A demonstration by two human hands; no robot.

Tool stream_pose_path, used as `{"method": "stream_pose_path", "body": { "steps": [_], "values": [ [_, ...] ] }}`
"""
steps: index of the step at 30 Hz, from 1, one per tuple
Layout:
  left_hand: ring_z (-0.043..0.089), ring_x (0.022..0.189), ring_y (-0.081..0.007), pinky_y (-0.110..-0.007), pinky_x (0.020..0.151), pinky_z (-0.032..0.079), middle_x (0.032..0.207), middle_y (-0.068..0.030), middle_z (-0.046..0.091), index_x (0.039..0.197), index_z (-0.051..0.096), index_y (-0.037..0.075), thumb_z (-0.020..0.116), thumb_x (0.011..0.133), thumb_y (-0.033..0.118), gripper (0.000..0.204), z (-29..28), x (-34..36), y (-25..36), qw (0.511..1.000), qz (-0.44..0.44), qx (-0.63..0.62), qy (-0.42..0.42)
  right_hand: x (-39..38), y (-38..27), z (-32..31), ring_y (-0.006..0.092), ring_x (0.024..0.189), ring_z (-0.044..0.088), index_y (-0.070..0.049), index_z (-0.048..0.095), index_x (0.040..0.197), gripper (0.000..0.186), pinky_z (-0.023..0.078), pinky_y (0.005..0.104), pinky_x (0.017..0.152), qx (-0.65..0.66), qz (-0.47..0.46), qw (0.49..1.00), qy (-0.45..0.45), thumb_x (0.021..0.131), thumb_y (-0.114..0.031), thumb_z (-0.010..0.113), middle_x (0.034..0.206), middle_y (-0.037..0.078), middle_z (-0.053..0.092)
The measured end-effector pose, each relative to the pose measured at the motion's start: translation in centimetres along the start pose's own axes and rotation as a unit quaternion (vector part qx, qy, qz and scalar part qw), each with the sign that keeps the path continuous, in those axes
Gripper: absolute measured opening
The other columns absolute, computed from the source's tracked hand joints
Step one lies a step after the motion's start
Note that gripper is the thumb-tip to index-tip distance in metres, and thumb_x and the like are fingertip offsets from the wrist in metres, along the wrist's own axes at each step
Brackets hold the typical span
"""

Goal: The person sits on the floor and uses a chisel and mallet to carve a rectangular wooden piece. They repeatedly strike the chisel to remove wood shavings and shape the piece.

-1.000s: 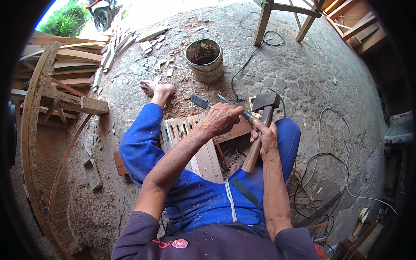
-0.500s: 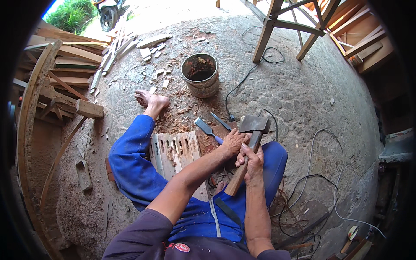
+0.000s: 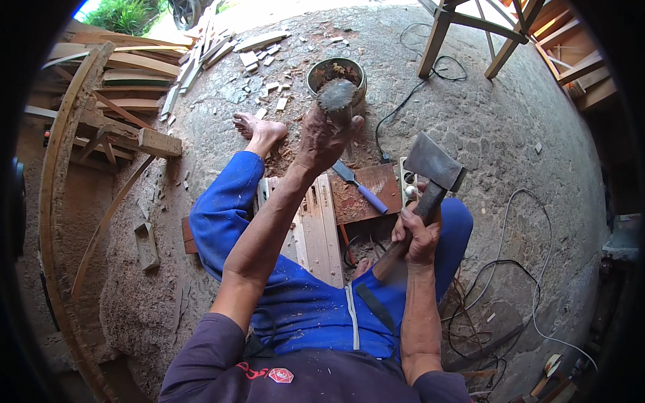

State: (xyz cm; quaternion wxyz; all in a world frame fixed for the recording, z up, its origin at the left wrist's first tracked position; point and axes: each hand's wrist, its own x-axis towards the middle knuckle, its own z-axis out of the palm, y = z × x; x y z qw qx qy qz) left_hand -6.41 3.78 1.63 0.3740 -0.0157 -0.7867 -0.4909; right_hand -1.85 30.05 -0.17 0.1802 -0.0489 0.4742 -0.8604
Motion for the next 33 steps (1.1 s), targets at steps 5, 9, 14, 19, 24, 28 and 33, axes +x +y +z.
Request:
{"method": "stream_pose_path", "body": {
  "steps": [5,9,14,19,24,28,33],
  "values": [
    [0.063,0.072,-0.0104,-0.027,0.065,0.056,0.088,-0.0025,0.065,0.102,0.06,0.003,0.076,0.09,0.005,0.021,-7.0,-3.8,4.1,0.969,-0.173,-0.109,0.141,0.9,1.8,0.1,0.0114,0.047,0.05,-0.002,0.046,0.139,0.053,0.048,0.0296,0.041,-0.009,0.075,0.997,-0.009,0.089,0.0,0.062,0.073,0.002,0.052],
    [0.059,0.089,-0.0084,-0.027,0.078,0.049,0.098,-0.0002,0.064,0.111,0.057,0.004,0.079,0.09,0.012,0.031,-7.9,-6.4,5.1,0.945,-0.222,-0.166,0.172,1.5,2.7,0.3,0.0114,0.047,0.051,-0.002,0.043,0.142,0.055,0.05,0.0295,0.042,-0.057,0.116,0.992,-0.005,0.089,-0.002,0.058,0.069,0.002,0.051],
    [0.057,0.081,-0.0072,-0.026,0.071,0.048,0.088,0.0029,0.062,0.107,0.06,0.006,0.081,0.089,0.009,0.028,-7.2,-7.5,4.3,0.958,-0.202,-0.165,0.119,1.5,2.9,0.8,0.0117,0.046,0.05,-0.003,0.045,0.139,0.051,0.05,0.0295,0.042,-0.06,0.118,0.991,0.0,0.09,-0.002,0.058,0.064,0.002,0.05],
    [0.056,0.066,-0.006,-0.024,0.062,0.048,0.073,0.0043,0.061,0.086,0.065,0.006,0.083,0.087,0.013,0.02,-6.5,-7.4,3.6,0.936,-0.242,-0.205,0.155,1.4,2.9,0.2,0.0118,0.045,0.05,-0.003,0.046,0.137,0.049,0.05,0.0297,0.042,-0.069,0.118,0.991,0.013,0.09,-0.001,0.058,0.064,0.003,0.051],
    [0.058,0.063,-0.0084,-0.027,0.06,0.049,0.074,0.0013,0.066,0.08,0.066,0.003,0.083,0.085,0.013,0.02,-6.6,-8.1,3.2,0.943,-0.259,-0.145,0.152,1.7,2.6,0.2,0.0117,0.046,0.051,-0.003,0.046,0.138,0.05,0.05,0.0296,0.042,-0.04,0.127,0.991,0.033,0.09,-0.001,0.057,0.068,0.003,0.051],
    [0.058,0.064,-0.0088,-0.028,0.061,0.049,0.074,0.001,0.065,0.082,0.065,0.003,0.08,0.085,0.008,0.016,-6.8,-9.0,1.6,0.952,-0.223,-0.124,0.166,1.8,3.2,-0.5,0.0117,0.049,0.052,-0.004,0.047,0.138,0.053,0.05,0.0304,0.04,-0.026,0.136,0.99,0.028,0.088,0.0,0.063,0.087,0.006,0.056],
    [0.057,0.064,-0.0094,-0.029,0.062,0.048,0.073,0.0019,0.064,0.082,0.065,0.004,0.08,0.085,0.009,0.016,-6.9,-8.8,0.8,0.955,-0.214,-0.103,0.179,1.8,3.1,-0.6,0.0118,0.049,0.052,-0.005,0.047,0.139,0.055,0.05,0.0303,0.04,-0.031,0.137,0.99,0.033,0.087,0.0,0.063,0.086,0.006,0.056]
  ]
}}
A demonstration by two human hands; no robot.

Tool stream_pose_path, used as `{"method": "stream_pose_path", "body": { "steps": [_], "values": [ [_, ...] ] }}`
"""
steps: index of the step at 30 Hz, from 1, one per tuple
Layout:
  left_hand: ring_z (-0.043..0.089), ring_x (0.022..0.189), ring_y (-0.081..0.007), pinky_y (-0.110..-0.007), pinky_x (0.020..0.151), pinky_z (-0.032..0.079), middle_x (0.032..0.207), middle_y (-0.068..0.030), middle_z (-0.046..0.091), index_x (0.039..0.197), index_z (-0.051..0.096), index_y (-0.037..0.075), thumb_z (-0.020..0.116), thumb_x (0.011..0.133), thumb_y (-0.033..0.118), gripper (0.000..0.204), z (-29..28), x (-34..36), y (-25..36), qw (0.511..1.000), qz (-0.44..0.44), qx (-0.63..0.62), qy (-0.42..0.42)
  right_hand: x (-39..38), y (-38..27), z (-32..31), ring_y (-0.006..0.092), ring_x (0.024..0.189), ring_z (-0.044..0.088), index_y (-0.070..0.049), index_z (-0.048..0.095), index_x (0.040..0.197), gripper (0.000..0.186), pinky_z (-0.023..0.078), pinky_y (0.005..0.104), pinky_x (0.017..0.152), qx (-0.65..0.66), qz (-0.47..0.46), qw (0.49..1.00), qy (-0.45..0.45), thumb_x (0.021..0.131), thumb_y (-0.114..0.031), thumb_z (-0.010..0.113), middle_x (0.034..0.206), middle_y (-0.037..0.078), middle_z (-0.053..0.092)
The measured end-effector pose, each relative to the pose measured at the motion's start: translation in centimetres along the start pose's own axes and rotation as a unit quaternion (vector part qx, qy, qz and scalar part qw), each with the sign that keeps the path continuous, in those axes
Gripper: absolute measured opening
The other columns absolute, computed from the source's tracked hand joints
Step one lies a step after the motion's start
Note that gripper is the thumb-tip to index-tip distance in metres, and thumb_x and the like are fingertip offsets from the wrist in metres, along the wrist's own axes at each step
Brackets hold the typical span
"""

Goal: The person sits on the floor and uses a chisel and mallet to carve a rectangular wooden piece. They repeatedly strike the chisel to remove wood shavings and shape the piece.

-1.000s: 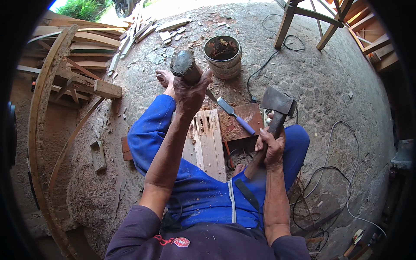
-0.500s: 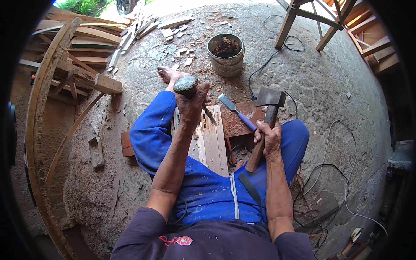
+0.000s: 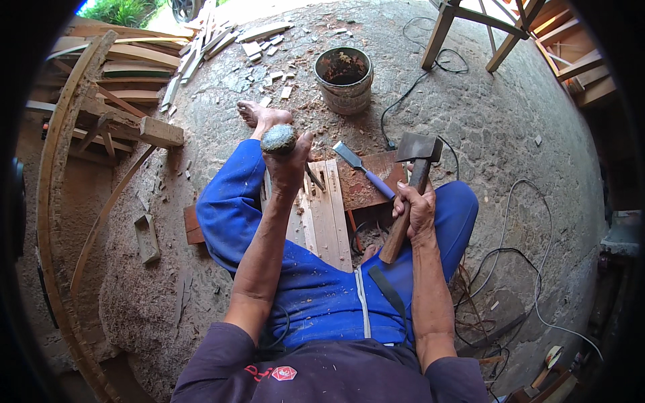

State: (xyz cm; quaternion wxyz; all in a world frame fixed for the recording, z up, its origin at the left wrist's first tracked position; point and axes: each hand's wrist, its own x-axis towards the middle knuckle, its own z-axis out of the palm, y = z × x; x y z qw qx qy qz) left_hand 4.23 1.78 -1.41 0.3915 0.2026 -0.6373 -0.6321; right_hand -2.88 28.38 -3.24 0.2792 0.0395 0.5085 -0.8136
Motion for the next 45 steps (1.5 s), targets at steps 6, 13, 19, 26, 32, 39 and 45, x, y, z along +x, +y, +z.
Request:
{"method": "stream_pose_path", "body": {
  "steps": [6,13,19,26,32,39,45],
  "values": [
    [0.058,0.066,-0.0112,-0.032,0.064,0.049,0.074,-0.0011,0.066,0.08,0.066,0.003,0.08,0.083,0.012,0.017,3.8,-0.7,0.7,0.988,0.054,0.093,-0.11,0.1,0.0,0.8,0.0115,0.048,0.052,-0.003,0.045,0.139,0.051,0.05,0.0297,0.042,-0.038,-0.012,0.999,-0.007,0.09,-0.002,0.058,0.073,0.004,0.052],
    [0.068,0.069,-0.0192,-0.034,0.067,0.053,0.076,-0.009,0.07,0.081,0.067,0.002,0.079,0.082,0.01,0.014,1.3,-2.4,-0.3,0.983,0.06,0.15,-0.09,-2.4,-1.5,4.1,0.0116,0.054,0.056,-0.004,0.043,0.144,0.058,0.051,0.0283,0.048,-0.191,-0.042,0.976,-0.092,0.091,-0.006,0.067,0.08,0.004,0.056],
    [0.067,0.066,-0.0241,-0.037,0.064,0.052,0.074,-0.0089,0.068,0.082,0.065,0.002,0.078,0.083,0.012,0.016,0.5,-3.7,-0.8,0.982,0.073,0.164,-0.066,-5.3,-7.6,10.4,0.0345,0.091,0.071,-0.006,0.036,0.151,0.069,0.059,0.0423,0.076,-0.509,-0.357,0.752,-0.218,0.091,-0.01,0.071,0.111,0.021,0.068],
    [0.068,0.092,-0.034,-0.042,0.08,0.053,0.098,-0.0134,0.072,0.104,0.069,0.007,0.069,0.089,0.016,0.018,-0.2,-2.6,-4.3,0.954,0.184,0.216,-0.101,-5.6,-9.9,14.3,0.0442,0.092,0.069,-0.012,0.037,0.149,0.069,0.056,0.0529,0.077,-0.794,-0.186,0.512,-0.27,0.086,-0.008,0.065,0.105,0.025,0.068],
    [0.071,0.08,-0.0311,-0.042,0.073,0.054,0.085,-0.0109,0.072,0.095,0.071,0.006,0.076,0.083,0.016,0.016,1.0,-4.9,-0.7,0.97,0.17,0.155,-0.075,-7.2,-11.3,13.5,0.0365,0.088,0.071,-0.008,0.043,0.146,0.065,0.055,0.0447,0.078,-0.564,-0.292,0.722,-0.274,0.088,-0.011,0.071,0.101,0.018,0.07],
    [0.068,0.068,-0.0293,-0.038,0.065,0.054,0.072,-0.0098,0.066,0.082,0.064,0.005,0.079,0.08,0.012,0.017,1.0,-4.1,-1.1,0.961,0.126,0.222,-0.103,-11.5,-20.0,16.9,0.0354,0.084,0.068,-0.006,0.044,0.142,0.06,0.054,0.0442,0.074,-0.423,-0.605,0.668,-0.095,0.087,-0.007,0.069,0.098,0.019,0.068],
    [0.071,0.091,-0.0294,-0.042,0.081,0.053,0.1,-0.0105,0.074,0.096,0.07,0.006,0.074,0.088,0.021,0.017,-0.7,-4.3,-2.4,0.943,0.131,0.246,-0.182,-7.3,-8.9,14.2,0.0473,0.094,0.069,-0.006,0.042,0.14,0.061,0.055,0.0548,0.079,-0.813,-0.16,0.501,-0.248,0.084,-0.003,0.065,0.102,0.028,0.068]
  ]
}}
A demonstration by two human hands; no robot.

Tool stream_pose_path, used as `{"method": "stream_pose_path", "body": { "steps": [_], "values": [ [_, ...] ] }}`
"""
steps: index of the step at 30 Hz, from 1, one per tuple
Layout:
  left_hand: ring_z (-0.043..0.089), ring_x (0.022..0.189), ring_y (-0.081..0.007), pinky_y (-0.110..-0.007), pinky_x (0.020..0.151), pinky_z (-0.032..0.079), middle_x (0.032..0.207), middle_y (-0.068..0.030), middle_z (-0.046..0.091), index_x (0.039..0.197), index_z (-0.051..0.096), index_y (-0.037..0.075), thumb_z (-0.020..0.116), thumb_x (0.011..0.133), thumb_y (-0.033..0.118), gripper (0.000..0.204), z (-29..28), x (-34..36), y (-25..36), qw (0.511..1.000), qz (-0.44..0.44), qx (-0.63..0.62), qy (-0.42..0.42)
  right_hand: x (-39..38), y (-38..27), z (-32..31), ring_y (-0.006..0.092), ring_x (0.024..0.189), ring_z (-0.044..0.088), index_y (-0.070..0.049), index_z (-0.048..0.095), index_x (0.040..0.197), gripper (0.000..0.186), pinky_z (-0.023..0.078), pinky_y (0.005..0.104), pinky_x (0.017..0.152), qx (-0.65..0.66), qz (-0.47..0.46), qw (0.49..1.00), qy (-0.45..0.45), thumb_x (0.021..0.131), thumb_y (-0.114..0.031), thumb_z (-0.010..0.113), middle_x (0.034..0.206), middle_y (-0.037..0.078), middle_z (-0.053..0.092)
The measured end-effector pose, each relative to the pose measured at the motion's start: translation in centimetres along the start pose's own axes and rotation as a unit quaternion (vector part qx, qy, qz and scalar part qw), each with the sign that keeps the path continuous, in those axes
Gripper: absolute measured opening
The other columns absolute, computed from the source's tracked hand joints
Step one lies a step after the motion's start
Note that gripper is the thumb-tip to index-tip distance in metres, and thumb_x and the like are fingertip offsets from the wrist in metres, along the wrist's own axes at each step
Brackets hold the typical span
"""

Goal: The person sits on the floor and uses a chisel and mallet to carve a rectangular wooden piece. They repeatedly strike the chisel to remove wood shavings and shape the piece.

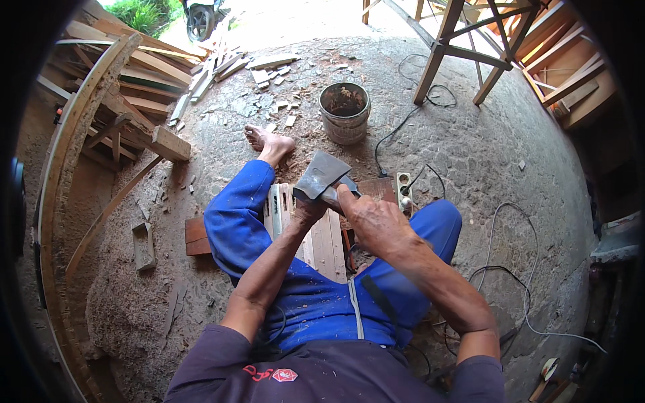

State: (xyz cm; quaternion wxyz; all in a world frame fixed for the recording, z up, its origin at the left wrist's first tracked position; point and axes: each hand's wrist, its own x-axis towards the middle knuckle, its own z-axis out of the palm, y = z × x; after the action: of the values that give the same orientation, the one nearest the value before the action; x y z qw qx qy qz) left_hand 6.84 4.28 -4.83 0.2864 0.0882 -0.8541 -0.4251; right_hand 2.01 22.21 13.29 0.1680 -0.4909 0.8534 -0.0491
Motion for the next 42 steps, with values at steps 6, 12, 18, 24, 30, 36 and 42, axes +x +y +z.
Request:
{"method": "stream_pose_path", "body": {
  "steps": [6,12,18,24,30,36,42],
  "values": [
    [0.063,0.072,-0.0134,-0.033,0.068,0.051,0.082,-0.0065,0.07,0.087,0.062,0.002,0.084,0.079,0.013,0.026,-1.3,1.2,1.6,0.983,-0.066,-0.17,0.038,-1.5,1.8,4.7,0.0313,0.079,0.068,-0.005,0.044,0.145,0.059,0.054,0.039,0.076,0.362,-0.022,0.914,0.18,0.09,-0.009,0.066,0.093,0.019,0.067],
    [0.06,0.063,-0.0166,-0.033,0.063,0.049,0.073,-0.0072,0.064,0.077,0.063,0.001,0.082,0.082,0.011,0.023,-0.2,1.3,3.2,0.986,-0.05,-0.139,0.073,1.1,4.3,10.6,0.0129,0.058,0.059,0.0,0.049,0.137,0.056,0.051,0.0293,0.054,0.593,0.114,0.785,0.141,0.087,-0.01,0.071,0.081,0.003,0.062],
    [0.055,0.065,-0.0131,-0.03,0.063,0.047,0.073,-0.0031,0.059,0.081,0.06,0.003,0.082,0.085,0.01,0.023,-0.7,1.3,3.5,0.988,-0.052,-0.116,0.088,0.7,6.3,14.6,0.008,0.049,0.051,0.001,0.048,0.135,0.056,0.043,0.0239,0.045,0.699,0.215,0.677,0.079,0.086,-0.013,0.072,0.072,0.001,0.056],
    [0.058,0.062,-0.0151,-0.031,0.059,0.047,0.072,-0.0022,0.06,0.092,0.057,0.006,0.077,0.09,0.01,0.021,-1.0,2.4,5.2,0.995,0.047,-0.05,0.078,2.4,7.0,15.0,0.0077,0.047,0.05,0.002,0.046,0.136,0.055,0.043,0.0248,0.042,0.719,0.242,0.648,0.077,0.088,-0.011,0.069,0.07,0.001,0.055],
    [0.062,0.072,-0.0168,-0.031,0.068,0.051,0.084,-0.0053,0.064,0.093,0.064,0.004,0.077,0.09,0.008,0.015,-8.1,8.5,10.1,0.922,-0.037,-0.318,0.218,3.6,5.7,14.0,0.0064,0.048,0.05,0.0,0.049,0.131,0.047,0.045,0.025,0.043,0.731,0.229,0.64,0.062,0.089,-0.009,0.067,0.075,0.0,0.056],
    [0.061,0.071,-0.0153,-0.032,0.071,0.051,0.081,-0.003,0.064,0.09,0.063,0.005,0.085,0.083,0.018,0.026,-3.6,6.4,3.6,0.982,-0.04,-0.105,0.151,2.8,5.6,13.8,0.0075,0.048,0.051,-0.001,0.049,0.129,0.046,0.046,0.026,0.043,0.718,0.219,0.657,0.069,0.088,-0.01,0.068,0.071,-0.001,0.054],
    [0.059,0.072,-0.0208,-0.036,0.072,0.047,0.078,-0.0035,0.061,0.09,0.061,0.006,0.082,0.086,0.022,0.026,-3.3,4.6,1.3,0.982,-0.073,-0.094,0.149,2.3,5.9,14.7,0.0075,0.048,0.052,-0.002,0.051,0.127,0.045,0.046,0.0263,0.042,0.709,0.198,0.672,0.083,0.087,-0.012,0.069,0.071,-0.001,0.053]
  ]
}}
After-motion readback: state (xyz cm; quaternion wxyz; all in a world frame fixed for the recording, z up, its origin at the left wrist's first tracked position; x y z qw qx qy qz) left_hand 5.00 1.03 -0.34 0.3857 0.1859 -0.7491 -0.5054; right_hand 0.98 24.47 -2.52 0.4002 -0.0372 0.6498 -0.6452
